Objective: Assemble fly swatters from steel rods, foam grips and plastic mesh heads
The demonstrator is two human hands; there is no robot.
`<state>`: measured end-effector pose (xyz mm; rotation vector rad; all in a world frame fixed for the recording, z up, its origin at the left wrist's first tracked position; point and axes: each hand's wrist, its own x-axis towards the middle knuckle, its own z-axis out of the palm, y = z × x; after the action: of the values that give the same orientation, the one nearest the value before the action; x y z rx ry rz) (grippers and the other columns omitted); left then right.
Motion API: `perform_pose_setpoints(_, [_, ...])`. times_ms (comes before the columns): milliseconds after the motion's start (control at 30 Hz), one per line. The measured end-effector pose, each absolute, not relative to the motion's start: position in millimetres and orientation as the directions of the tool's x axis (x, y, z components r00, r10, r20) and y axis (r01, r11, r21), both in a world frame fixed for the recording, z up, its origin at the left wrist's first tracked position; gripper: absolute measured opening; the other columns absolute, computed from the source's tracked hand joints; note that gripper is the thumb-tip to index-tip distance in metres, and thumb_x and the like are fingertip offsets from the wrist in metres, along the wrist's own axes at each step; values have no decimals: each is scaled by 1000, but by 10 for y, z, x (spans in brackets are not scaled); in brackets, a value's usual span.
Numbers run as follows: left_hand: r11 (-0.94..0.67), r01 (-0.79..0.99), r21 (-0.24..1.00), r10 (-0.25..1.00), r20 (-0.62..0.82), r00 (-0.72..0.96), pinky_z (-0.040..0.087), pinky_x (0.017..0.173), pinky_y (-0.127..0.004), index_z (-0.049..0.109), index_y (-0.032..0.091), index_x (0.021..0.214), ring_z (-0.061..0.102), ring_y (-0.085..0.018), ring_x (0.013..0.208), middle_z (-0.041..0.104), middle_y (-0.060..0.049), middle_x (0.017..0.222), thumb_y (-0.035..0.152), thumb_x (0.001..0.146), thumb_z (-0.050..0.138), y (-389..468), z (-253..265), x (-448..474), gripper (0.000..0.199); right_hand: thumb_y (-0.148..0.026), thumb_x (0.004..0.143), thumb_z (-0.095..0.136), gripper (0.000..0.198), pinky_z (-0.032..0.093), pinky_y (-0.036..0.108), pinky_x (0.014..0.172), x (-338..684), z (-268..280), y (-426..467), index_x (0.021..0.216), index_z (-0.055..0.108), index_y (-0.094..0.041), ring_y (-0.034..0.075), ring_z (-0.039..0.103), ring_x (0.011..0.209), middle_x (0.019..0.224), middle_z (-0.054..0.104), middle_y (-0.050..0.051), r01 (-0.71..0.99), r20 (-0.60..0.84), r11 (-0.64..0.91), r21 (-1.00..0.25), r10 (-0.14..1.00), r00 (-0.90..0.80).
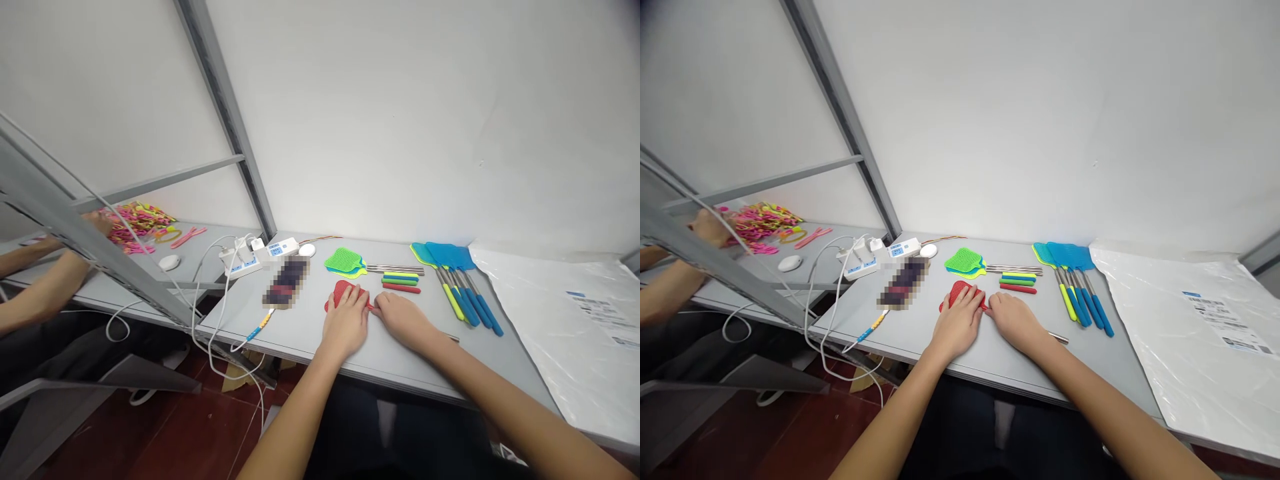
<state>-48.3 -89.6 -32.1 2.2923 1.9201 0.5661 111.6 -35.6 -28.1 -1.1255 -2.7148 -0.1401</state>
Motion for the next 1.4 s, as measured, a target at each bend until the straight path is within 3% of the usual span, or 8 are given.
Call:
perform_pose_setpoints(267, [-85, 973, 215, 979, 201, 41, 17, 111, -59, 39, 25, 141, 25, -30, 141, 35, -8, 152, 33, 98, 24, -863, -341, -460, 46, -23, 96, 45, 16, 37, 32, 68, 1350, -250, -420, 87, 55, -15, 24, 57, 79, 87, 62, 10, 733, 177, 680, -10, 723, -668])
perform_pose_setpoints(467, [-130, 953, 273, 964, 259, 57, 19, 112, -56, 45, 24, 134, 27, -29, 139, 38, -9, 149, 36, 98, 29, -884, -327, -462, 42, -24, 96, 45, 15, 37, 31, 68, 1411, -230, -440, 84, 52, -17, 23, 57, 79, 86, 62, 9, 739, 200, 670, -72, 736, -647])
perform_pose_setpoints(633, [-195, 927, 320, 937, 339, 80, 16, 111, -59, 54, 23, 121, 32, -28, 136, 48, -8, 140, 34, 96, 36, -881, -235, -466, 32, -26, 98, 39, 16, 33, 28, 57, 1284, -30, -446, 87, 48, -19, 20, 58, 67, 78, 63, 5, 765, 261, 622, -167, 776, -574])
perform_pose_setpoints(733, [-273, 905, 325, 903, 410, 125, 25, 109, -54, 59, 24, 113, 36, -27, 131, 52, -6, 136, 31, 96, 38, -728, -96, -430, 28, -32, 100, 32, 17, 32, 26, 55, 1263, 243, -410, 97, 44, -20, 16, 56, 63, 77, 61, 1, 754, 351, 589, -290, 799, -489])
perform_pose_setpoints(867, [-399, 870, 291, 863, 439, 249, 38, 99, -47, 63, 25, 111, 39, -29, 122, 52, -6, 132, 34, 90, 52, -342, 120, -327, 25, -39, 98, 36, 26, 30, 26, 54, 1340, 554, -255, 79, 43, -22, 13, 43, 55, 63, 45, -4, 473, 544, 590, -655, 802, -247])
perform_pose_setpoints(1000, [-537, 812, 230, 801, 440, 405, 38, 99, -47, 68, 24, 96, 37, -30, 121, 45, -6, 136, 39, 79, 68, -26, 232, -289, 22, -37, 98, 32, 37, 23, 26, 48, 1521, 586, -51, 65, 39, -21, 11, 29, 52, 59, 33, -4, 133, 549, 550, -824, 834, -51])
perform_pose_setpoints(1200, [-550, 775, 312, 808, 432, 400, 37, 102, -48, 66, 26, 96, 34, -30, 124, 39, -6, 137, 47, 66, 78, 28, 144, -419, 38, -27, 90, 37, 25, 13, 25, 44, 1794, 529, 67, 66, 41, -21, 9, 19, 46, 53, 24, -7, -340, 409, 403, -850, 911, 56])
perform_pose_setpoints(1400, [-531, 805, 265, 822, 391, 414, 38, 99, -50, 66, 25, 93, 35, -31, 122, 40, -6, 136, 42, 72, 75, 24, 43, -311, 29, -16, 80, 41, 9, 15, 23, 44, 1816, 524, 6, 79, 46, -23, 8, 18, 45, 52, 26, -8, -376, 436, 443, -814, 894, 108])
